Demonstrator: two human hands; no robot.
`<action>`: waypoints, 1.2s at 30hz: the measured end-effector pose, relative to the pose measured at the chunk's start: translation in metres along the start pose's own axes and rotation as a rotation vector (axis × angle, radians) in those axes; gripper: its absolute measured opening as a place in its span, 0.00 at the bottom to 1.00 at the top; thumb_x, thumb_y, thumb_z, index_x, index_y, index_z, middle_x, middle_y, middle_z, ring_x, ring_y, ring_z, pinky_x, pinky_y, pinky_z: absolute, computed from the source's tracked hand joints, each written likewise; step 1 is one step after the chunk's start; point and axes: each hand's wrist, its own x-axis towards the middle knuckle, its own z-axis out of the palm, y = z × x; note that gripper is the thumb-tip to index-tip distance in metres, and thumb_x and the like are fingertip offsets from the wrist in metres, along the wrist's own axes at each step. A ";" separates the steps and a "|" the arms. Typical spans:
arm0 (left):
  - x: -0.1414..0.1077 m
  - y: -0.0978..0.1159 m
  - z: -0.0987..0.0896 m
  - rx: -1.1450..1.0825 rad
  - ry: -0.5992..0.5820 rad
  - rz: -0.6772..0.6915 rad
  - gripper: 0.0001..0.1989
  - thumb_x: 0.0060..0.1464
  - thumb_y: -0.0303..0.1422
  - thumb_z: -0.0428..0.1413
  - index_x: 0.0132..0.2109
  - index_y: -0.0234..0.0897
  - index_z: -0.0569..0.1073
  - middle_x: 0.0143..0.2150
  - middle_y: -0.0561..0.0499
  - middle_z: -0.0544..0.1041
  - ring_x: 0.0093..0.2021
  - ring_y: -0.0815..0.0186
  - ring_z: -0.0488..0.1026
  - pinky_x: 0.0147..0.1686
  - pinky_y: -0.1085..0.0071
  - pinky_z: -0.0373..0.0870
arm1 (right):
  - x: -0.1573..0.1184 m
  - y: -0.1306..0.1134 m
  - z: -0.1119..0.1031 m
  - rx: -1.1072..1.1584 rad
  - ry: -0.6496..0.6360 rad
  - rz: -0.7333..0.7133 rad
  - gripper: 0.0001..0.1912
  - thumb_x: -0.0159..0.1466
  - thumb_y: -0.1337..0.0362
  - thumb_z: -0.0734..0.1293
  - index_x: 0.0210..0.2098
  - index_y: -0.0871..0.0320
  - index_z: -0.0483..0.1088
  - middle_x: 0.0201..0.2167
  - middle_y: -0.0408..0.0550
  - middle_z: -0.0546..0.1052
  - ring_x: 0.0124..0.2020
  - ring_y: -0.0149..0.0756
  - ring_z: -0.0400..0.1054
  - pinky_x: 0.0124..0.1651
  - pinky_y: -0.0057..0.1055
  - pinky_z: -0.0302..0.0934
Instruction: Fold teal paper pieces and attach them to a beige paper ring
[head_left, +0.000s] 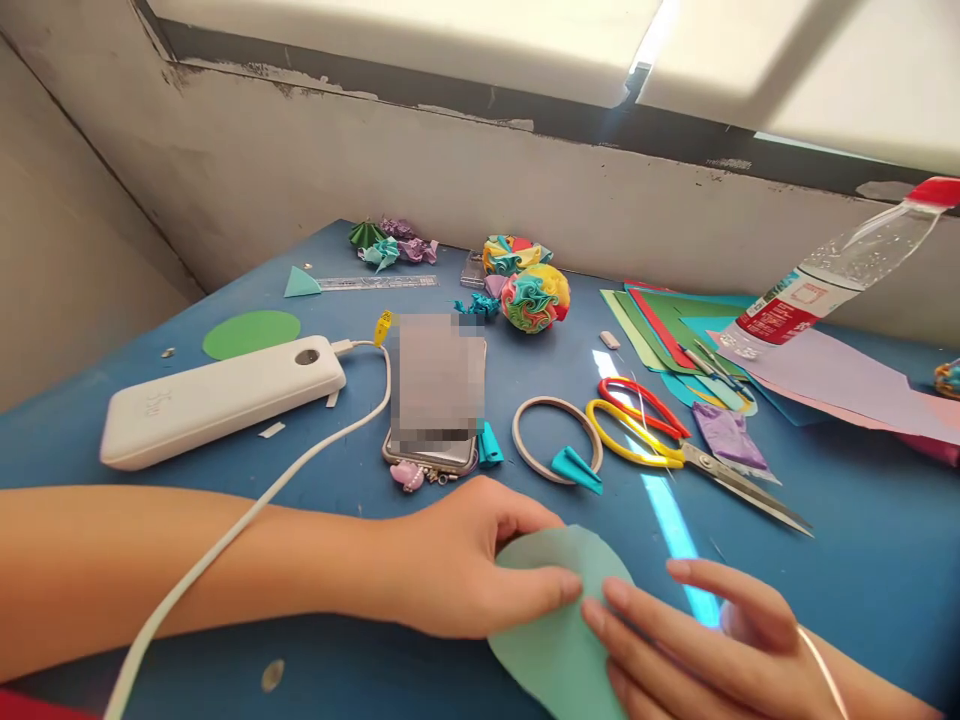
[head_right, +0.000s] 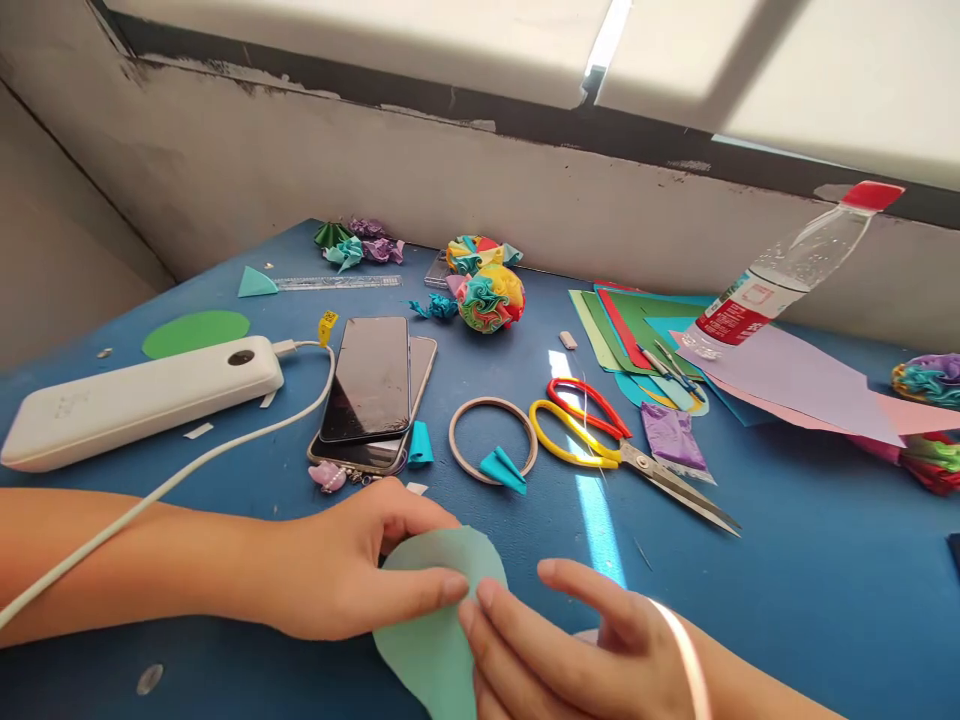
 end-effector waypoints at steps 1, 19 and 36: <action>0.000 -0.001 0.000 -0.009 0.039 0.002 0.10 0.56 0.35 0.51 0.32 0.33 0.72 0.26 0.54 0.67 0.28 0.70 0.65 0.27 0.76 0.63 | 0.004 0.008 0.000 -0.082 0.036 -0.130 0.10 0.61 0.69 0.66 0.26 0.48 0.72 0.37 0.34 0.79 0.45 0.27 0.71 0.39 0.25 0.66; 0.004 -0.003 -0.004 -0.017 0.207 0.125 0.15 0.59 0.41 0.51 0.49 0.42 0.75 0.39 0.51 0.76 0.33 0.69 0.69 0.35 0.74 0.69 | 0.025 0.009 0.029 0.555 0.096 1.010 0.04 0.61 0.71 0.65 0.33 0.56 0.67 0.35 0.45 0.71 0.39 0.31 0.68 0.42 0.28 0.65; 0.007 -0.004 0.000 0.158 0.266 -0.073 0.14 0.56 0.41 0.52 0.35 0.36 0.77 0.26 0.51 0.77 0.21 0.71 0.66 0.21 0.76 0.61 | 0.025 0.007 0.027 0.667 0.079 1.189 0.03 0.60 0.66 0.66 0.29 0.57 0.67 0.22 0.40 0.70 0.24 0.27 0.63 0.26 0.23 0.60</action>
